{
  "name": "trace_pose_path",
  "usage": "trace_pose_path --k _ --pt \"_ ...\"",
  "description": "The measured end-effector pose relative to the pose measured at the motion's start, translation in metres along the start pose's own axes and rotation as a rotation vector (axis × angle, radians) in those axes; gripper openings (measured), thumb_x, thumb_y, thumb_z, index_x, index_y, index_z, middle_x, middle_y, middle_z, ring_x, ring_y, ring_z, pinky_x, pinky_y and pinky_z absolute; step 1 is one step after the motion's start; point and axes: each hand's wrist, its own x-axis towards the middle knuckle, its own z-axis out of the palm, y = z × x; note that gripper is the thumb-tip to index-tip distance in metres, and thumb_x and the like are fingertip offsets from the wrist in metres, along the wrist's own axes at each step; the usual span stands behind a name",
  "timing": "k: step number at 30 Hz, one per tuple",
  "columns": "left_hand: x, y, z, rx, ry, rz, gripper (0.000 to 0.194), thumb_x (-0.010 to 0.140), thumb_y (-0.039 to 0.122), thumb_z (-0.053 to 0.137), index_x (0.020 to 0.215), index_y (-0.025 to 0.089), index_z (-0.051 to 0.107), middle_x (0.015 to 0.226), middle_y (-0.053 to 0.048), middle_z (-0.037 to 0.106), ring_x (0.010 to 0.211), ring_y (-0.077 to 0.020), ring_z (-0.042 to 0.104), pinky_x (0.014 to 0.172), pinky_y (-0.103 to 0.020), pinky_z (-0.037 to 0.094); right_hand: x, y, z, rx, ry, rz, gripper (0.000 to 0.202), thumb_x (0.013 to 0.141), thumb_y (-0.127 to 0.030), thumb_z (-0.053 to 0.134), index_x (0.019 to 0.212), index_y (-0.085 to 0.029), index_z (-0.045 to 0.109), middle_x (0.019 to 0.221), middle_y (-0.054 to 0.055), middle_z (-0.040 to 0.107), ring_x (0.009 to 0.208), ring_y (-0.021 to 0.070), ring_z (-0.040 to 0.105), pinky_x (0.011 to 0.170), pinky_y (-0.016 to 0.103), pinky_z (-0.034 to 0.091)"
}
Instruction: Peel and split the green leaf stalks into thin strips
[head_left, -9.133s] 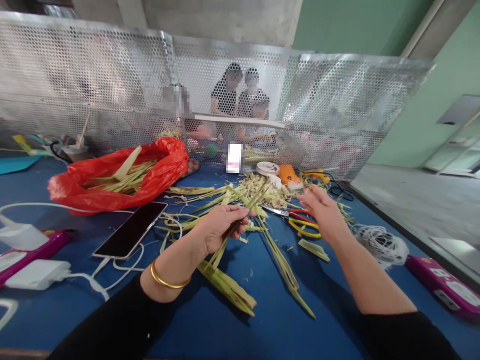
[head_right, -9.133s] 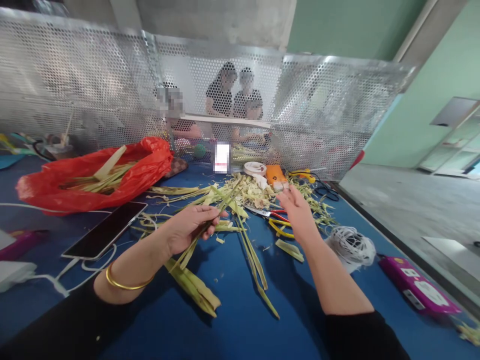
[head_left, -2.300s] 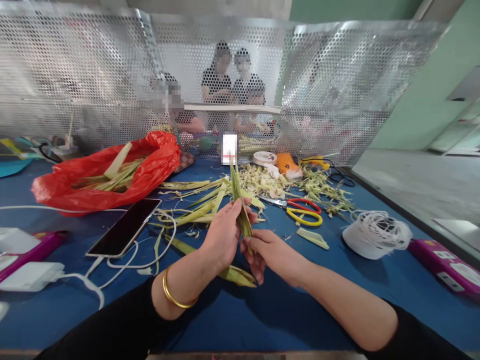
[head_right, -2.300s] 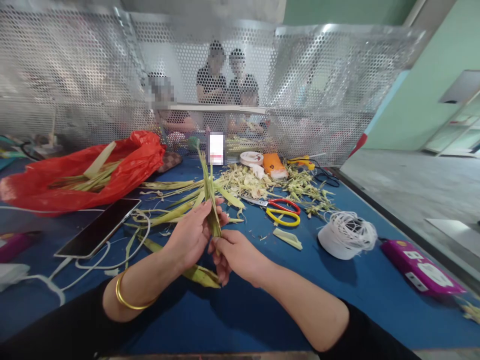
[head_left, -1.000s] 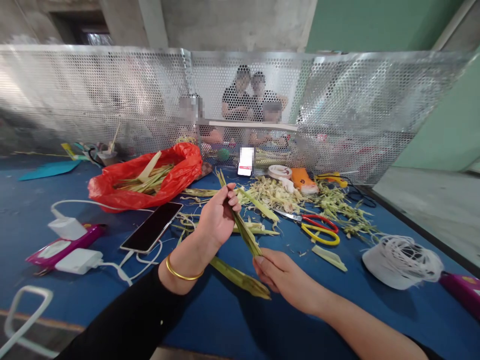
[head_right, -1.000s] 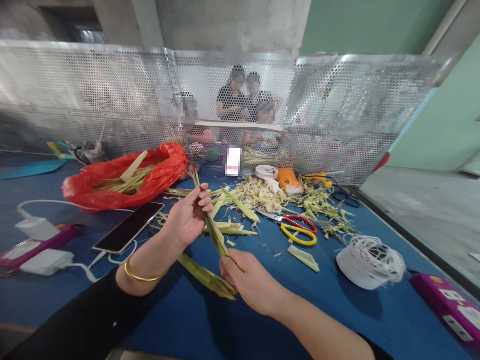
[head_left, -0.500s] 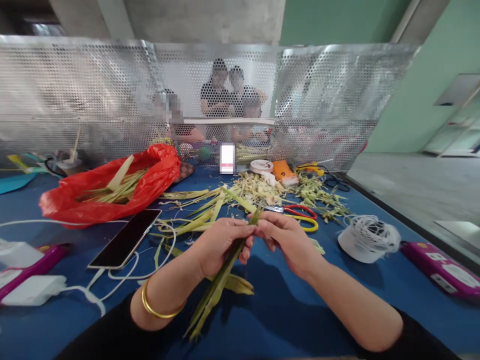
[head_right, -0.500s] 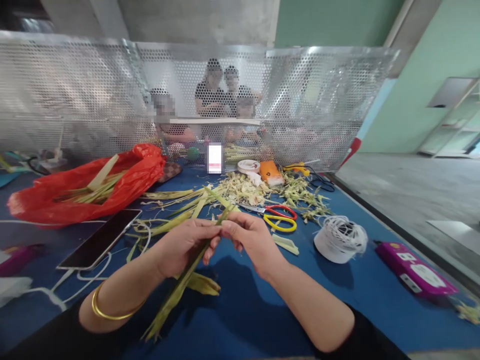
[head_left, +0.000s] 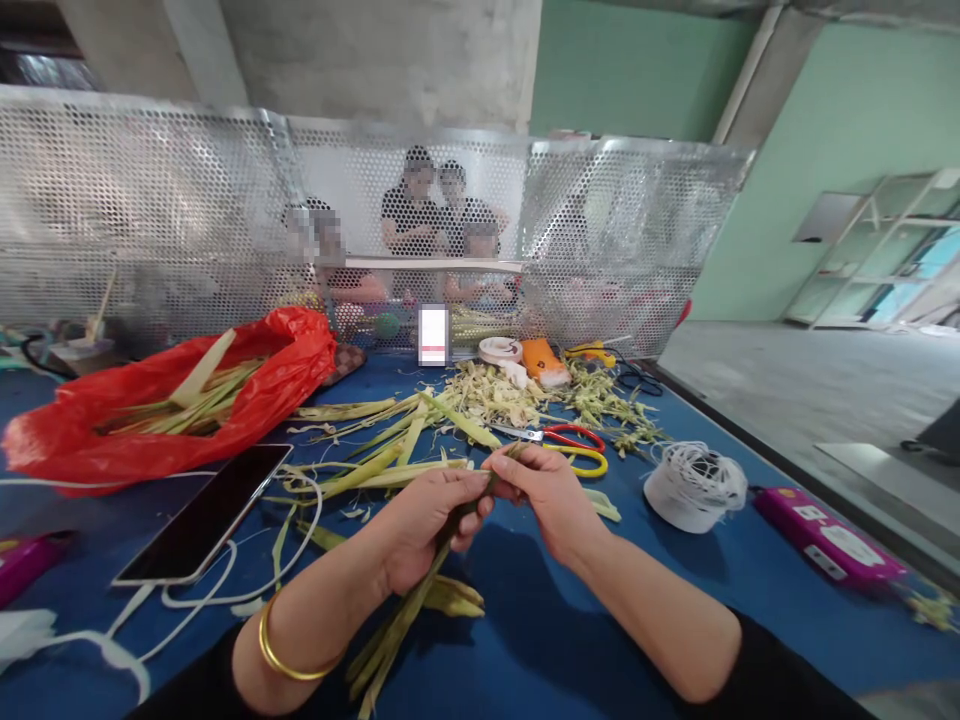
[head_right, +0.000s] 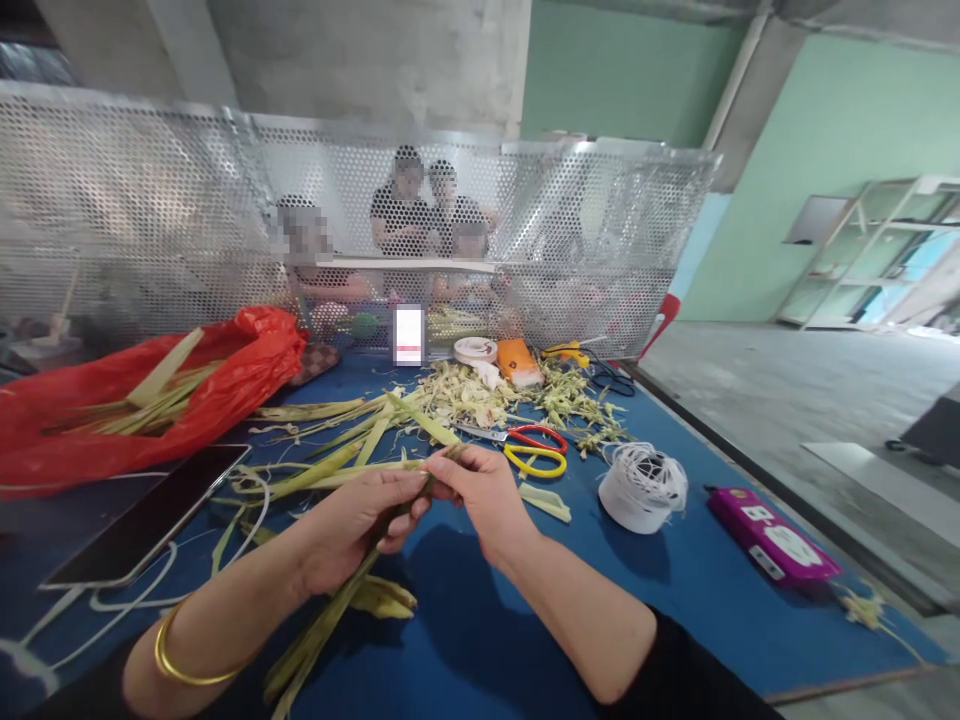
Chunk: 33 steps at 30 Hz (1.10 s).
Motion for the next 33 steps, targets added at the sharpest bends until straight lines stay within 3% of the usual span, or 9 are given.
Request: trace_pose_path --k 6,12,14,17,22,26,29,31,33 --pt "0.001 0.0 -0.005 0.049 -0.008 -0.092 0.024 0.074 0.035 0.067 0.073 0.011 0.066 0.055 0.003 0.05 0.041 -0.0034 0.039 0.037 -0.014 0.026 0.002 0.0 -0.001 -0.068 -0.069 -0.061 0.022 0.067 -0.035 0.073 0.067 -0.014 0.067 0.051 -0.003 0.052 0.047 0.0074 0.039 0.048 0.023 0.027" --pt "0.004 -0.004 0.0 0.096 0.115 0.031 0.025 0.079 0.034 0.062 0.065 0.014 0.059 0.049 0.004 0.048 0.036 -0.0036 0.036 0.034 -0.014 0.023 0.006 -0.002 -0.005 -0.158 -0.079 -0.051 0.031 0.073 -0.045 0.066 0.075 -0.013 0.069 0.053 -0.002 0.055 0.046 0.0071 0.038 0.046 0.022 0.029" --pt "0.006 -0.003 -0.003 0.03 0.17 0.076 0.02 0.079 0.029 0.06 0.066 0.014 0.058 0.051 0.003 0.05 0.038 -0.0045 0.041 0.036 -0.014 0.03 0.011 -0.002 -0.009 -0.269 -0.091 -0.044 0.037 0.079 -0.05 0.058 0.079 -0.014 0.069 0.06 -0.001 0.059 0.047 0.0077 0.042 0.046 0.022 0.031" --pt "0.007 0.002 -0.008 -0.104 0.264 0.089 0.011 0.08 0.021 0.059 0.07 0.015 0.058 0.058 0.002 0.055 0.045 -0.006 0.049 0.044 -0.015 0.04 0.018 -0.005 -0.017 -0.582 -0.086 -0.152 0.028 0.081 -0.043 0.057 0.082 -0.017 0.069 0.069 0.001 0.065 0.053 0.0113 0.052 0.051 0.024 0.038" --pt "0.007 0.012 -0.013 -0.172 0.326 0.109 0.01 0.081 0.016 0.055 0.072 0.015 0.056 0.055 0.005 0.049 0.039 -0.0039 0.043 0.038 -0.013 0.036 -0.001 -0.031 -0.045 -1.043 0.179 -0.503 0.014 0.082 -0.028 0.059 0.088 -0.023 0.071 0.087 0.004 0.072 0.077 0.0194 0.063 0.072 0.03 0.045" --pt "0.008 0.015 -0.017 -0.162 0.289 0.127 0.01 0.082 0.014 0.054 0.072 0.014 0.054 0.056 0.006 0.045 0.038 -0.0028 0.037 0.034 -0.012 0.031 -0.042 -0.056 -0.099 -1.124 0.436 -0.561 0.022 0.087 -0.031 0.052 0.09 -0.021 0.07 0.096 0.009 0.07 0.088 0.024 0.061 0.083 0.036 0.041" --pt "0.008 0.015 -0.018 -0.141 0.257 0.117 0.009 0.082 0.016 0.054 0.074 0.013 0.055 0.057 0.006 0.045 0.039 -0.0028 0.037 0.034 -0.012 0.03 -0.064 -0.069 -0.141 -1.343 0.763 -0.576 0.022 0.085 -0.033 0.052 0.089 -0.022 0.071 0.09 0.006 0.069 0.08 0.023 0.061 0.073 0.034 0.042" --pt "0.008 0.015 -0.017 -0.125 0.226 0.107 0.008 0.08 0.017 0.057 0.074 0.013 0.056 0.057 0.006 0.045 0.039 -0.0026 0.037 0.034 -0.012 0.029 -0.068 -0.074 -0.154 -1.53 0.764 -0.591 0.022 0.084 -0.033 0.054 0.088 -0.021 0.072 0.092 0.008 0.068 0.082 0.0241 0.06 0.073 0.036 0.041" --pt "0.007 0.014 -0.014 -0.115 0.2 0.094 0.009 0.078 0.019 0.06 0.072 0.013 0.056 0.057 0.006 0.045 0.039 -0.0024 0.037 0.034 -0.012 0.029 -0.062 -0.077 -0.153 -1.675 0.591 -0.607 0.019 0.082 -0.027 0.057 0.09 -0.02 0.072 0.098 0.01 0.067 0.091 0.0255 0.058 0.083 0.039 0.038"
